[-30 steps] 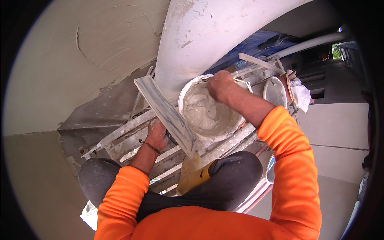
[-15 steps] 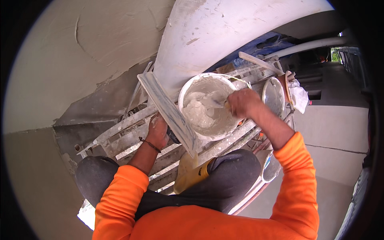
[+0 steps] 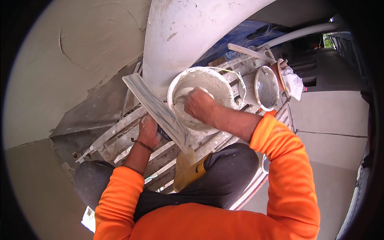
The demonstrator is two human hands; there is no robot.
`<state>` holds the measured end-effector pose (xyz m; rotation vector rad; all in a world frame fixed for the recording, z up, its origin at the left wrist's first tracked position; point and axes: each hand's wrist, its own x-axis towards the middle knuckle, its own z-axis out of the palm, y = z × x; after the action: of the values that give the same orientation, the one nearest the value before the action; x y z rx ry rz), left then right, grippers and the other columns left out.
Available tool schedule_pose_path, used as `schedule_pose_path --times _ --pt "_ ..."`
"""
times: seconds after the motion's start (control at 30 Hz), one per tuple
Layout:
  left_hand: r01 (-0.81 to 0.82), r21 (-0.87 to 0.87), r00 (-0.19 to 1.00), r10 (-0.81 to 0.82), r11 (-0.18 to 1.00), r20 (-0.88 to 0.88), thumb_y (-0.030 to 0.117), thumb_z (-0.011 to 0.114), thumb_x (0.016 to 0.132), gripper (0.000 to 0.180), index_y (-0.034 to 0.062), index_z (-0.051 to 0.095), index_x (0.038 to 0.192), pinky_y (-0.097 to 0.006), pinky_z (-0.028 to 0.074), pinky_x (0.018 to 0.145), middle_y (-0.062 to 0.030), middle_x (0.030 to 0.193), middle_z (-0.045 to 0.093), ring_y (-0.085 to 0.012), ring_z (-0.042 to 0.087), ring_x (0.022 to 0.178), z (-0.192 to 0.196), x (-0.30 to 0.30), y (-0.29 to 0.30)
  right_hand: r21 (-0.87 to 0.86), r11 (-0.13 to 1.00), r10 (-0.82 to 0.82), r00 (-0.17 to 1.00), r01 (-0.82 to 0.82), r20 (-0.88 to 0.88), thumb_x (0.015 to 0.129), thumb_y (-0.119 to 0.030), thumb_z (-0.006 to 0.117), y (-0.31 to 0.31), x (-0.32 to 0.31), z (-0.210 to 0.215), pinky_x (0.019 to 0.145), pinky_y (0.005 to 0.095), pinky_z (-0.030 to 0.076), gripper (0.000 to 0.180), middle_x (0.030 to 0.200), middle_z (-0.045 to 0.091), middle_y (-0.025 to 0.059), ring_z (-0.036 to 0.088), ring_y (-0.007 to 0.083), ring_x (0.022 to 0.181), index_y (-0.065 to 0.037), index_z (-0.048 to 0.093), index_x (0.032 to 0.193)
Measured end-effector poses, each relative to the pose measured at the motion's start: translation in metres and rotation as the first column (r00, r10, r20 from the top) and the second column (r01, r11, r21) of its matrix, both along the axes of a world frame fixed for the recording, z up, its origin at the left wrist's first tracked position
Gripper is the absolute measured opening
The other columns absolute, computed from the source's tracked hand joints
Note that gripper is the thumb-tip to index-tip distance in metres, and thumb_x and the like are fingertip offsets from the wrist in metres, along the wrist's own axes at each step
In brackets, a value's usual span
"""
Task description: The person applies plaster to a wall using a trowel and hawk, repeatedly scooping material from a bucket and smoothing it onto the surface. The person works on a scaffold, moving along the wall to cover different sections.
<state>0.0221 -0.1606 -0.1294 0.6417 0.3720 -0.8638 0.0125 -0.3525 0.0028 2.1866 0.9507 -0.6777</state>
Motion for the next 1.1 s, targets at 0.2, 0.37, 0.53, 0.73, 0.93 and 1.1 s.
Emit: schedule_pose_path --times 0.2,0.37,0.53,0.73,0.93,1.1 --pt "-0.035 0.011 0.999 0.035 0.999 0.018 0.027 0.053 0.104 0.034 0.0015 0.065 0.123 -0.038 0.056 0.093 -0.0103 0.116 0.069 -0.0221 0.068 0.102 -0.005 -0.004 -0.001 0.019 0.994 -0.103 0.994 0.104 -0.039 0.091 -0.017 0.055 -0.041 -0.061 0.013 0.07 0.0355 0.054 0.024 0.091 0.07 0.0061 0.069 0.0219 0.084 -0.008 0.071 0.108" --pt "-0.031 0.014 0.999 0.032 0.999 -0.037 0.028 0.053 0.104 0.035 0.0022 0.064 0.124 -0.039 0.056 0.094 -0.0098 0.118 0.069 -0.0217 0.067 0.104 0.003 -0.004 -0.003 0.019 0.919 -0.386 0.911 0.393 -0.149 0.093 -0.015 0.051 -0.068 -0.077 0.051 0.073 0.0371 0.056 0.026 0.097 0.071 0.0111 0.07 0.0243 0.085 -0.005 0.069 0.109" --pt "-0.024 0.076 0.998 0.028 0.997 -0.051 0.03 0.053 0.104 0.036 0.003 0.064 0.125 -0.038 0.057 0.092 -0.009 0.118 0.069 -0.021 0.068 0.103 0.019 -0.003 -0.004 -0.005 0.806 -0.583 0.794 0.591 -0.171 0.094 -0.015 0.049 -0.046 -0.057 0.011 0.085 0.0371 0.056 0.027 0.108 0.072 0.0123 0.071 0.0258 0.099 -0.008 0.069 0.11" --pt "0.018 0.043 0.998 -0.016 0.999 -0.055 0.031 0.056 0.103 0.033 0.0049 0.064 0.121 -0.037 0.059 0.088 -0.0073 0.114 0.069 -0.0203 0.069 0.099 0.016 -0.003 -0.007 0.039 0.78 -0.616 0.778 0.624 -0.123 0.094 -0.018 0.052 -0.066 -0.037 -0.004 0.09 0.0388 0.054 0.024 0.107 0.073 0.0107 0.071 0.0254 0.102 -0.01 0.071 0.106" --pt "-0.016 0.054 1.0 0.017 0.998 -0.022 0.031 0.058 0.103 0.031 0.0049 0.065 0.118 -0.037 0.059 0.085 -0.0063 0.109 0.07 -0.0193 0.069 0.096 0.004 -0.007 -0.013 0.091 0.737 -0.673 0.74 0.67 0.007 0.093 -0.017 0.054 -0.067 -0.034 0.015 0.09 0.038 0.054 0.024 0.109 0.074 0.0114 0.071 0.0252 0.104 -0.01 0.073 0.106" --pt "-0.004 0.044 1.0 0.004 0.999 0.002 0.03 0.049 0.106 0.035 0.0023 0.065 0.122 -0.038 0.058 0.09 -0.0107 0.113 0.07 -0.0227 0.069 0.1 0.007 -0.002 -0.015 0.072 0.748 -0.664 0.743 0.66 0.081 0.094 -0.018 0.055 -0.067 -0.008 -0.01 0.087 0.0372 0.056 0.022 0.104 0.076 0.0092 0.073 0.0258 0.1 -0.011 0.074 0.103"
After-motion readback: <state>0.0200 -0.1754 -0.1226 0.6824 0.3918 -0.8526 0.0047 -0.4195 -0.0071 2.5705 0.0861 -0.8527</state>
